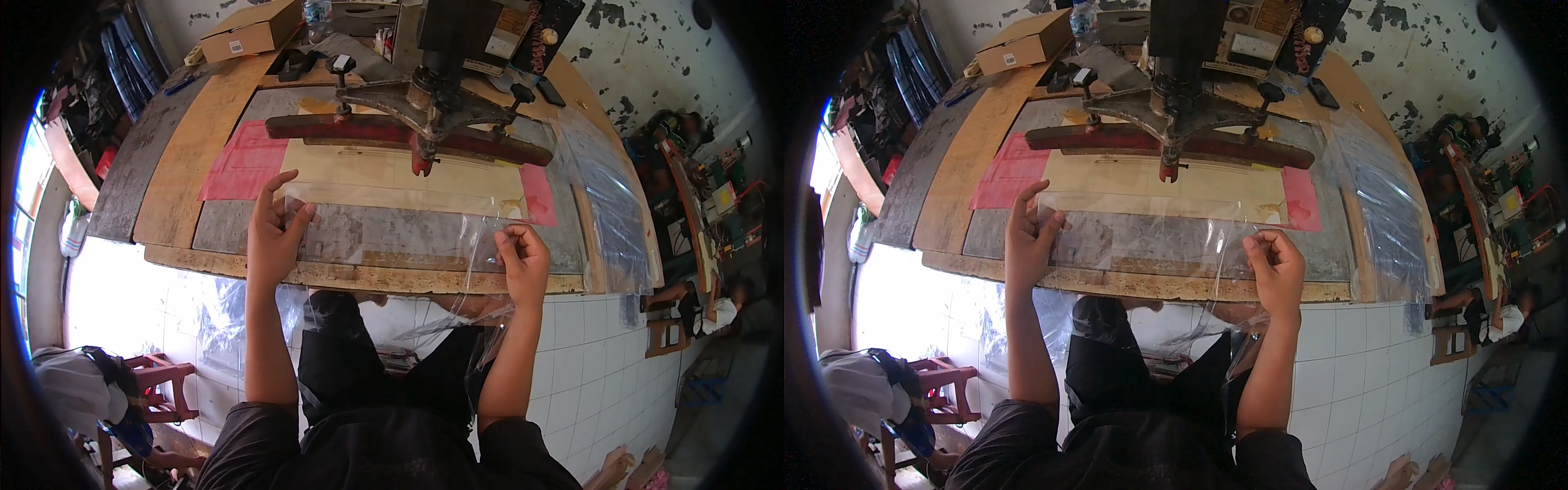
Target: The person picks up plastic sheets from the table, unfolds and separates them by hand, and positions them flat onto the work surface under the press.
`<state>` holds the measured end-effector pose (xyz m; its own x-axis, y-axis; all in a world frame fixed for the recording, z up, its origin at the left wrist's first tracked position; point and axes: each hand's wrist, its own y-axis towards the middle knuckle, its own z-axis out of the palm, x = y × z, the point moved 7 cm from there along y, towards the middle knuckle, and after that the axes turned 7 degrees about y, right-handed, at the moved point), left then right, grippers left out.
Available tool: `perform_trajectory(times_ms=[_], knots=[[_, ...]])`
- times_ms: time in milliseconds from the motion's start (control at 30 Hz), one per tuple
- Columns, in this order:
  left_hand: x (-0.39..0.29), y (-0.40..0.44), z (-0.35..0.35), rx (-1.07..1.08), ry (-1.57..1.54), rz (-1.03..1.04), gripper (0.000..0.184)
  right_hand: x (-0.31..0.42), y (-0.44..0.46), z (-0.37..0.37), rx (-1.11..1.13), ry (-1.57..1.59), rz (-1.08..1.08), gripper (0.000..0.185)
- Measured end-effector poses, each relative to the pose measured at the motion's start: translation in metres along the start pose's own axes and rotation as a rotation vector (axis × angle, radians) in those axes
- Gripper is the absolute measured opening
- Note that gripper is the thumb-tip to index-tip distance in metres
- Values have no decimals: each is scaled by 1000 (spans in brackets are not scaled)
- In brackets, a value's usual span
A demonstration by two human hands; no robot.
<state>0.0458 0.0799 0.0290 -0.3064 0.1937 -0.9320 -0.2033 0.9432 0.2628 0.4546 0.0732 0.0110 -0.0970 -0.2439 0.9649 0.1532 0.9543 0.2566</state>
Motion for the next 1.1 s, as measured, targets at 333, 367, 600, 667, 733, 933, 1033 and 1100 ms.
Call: perform_trajectory(times_ms=[333,367,600,667,733,933,1033,1100], knots=[[3,1,1,0,-15,6,52,2,0,0,-12,-9,-4,19],[3,0,1,0,-16,5,52,1,0,0,-12,-10,-4,19],[-15,4,-9,-221,266,301,52,0,0,1,-18,-12,-7,16],[-38,-9,-13,-355,485,472,51,4,-3,1,-12,-20,-24,15],[-62,-29,-1,-271,550,502,44,11,-6,1,-24,-46,-62,16],[-82,-128,91,564,122,223,32,75,-59,22,-87,-162,-306,17],[-77,-156,114,614,297,285,42,100,-82,31,-39,-168,-379,17],[-73,-170,123,663,-68,101,41,108,-94,35,-6,-135,-433,16]])
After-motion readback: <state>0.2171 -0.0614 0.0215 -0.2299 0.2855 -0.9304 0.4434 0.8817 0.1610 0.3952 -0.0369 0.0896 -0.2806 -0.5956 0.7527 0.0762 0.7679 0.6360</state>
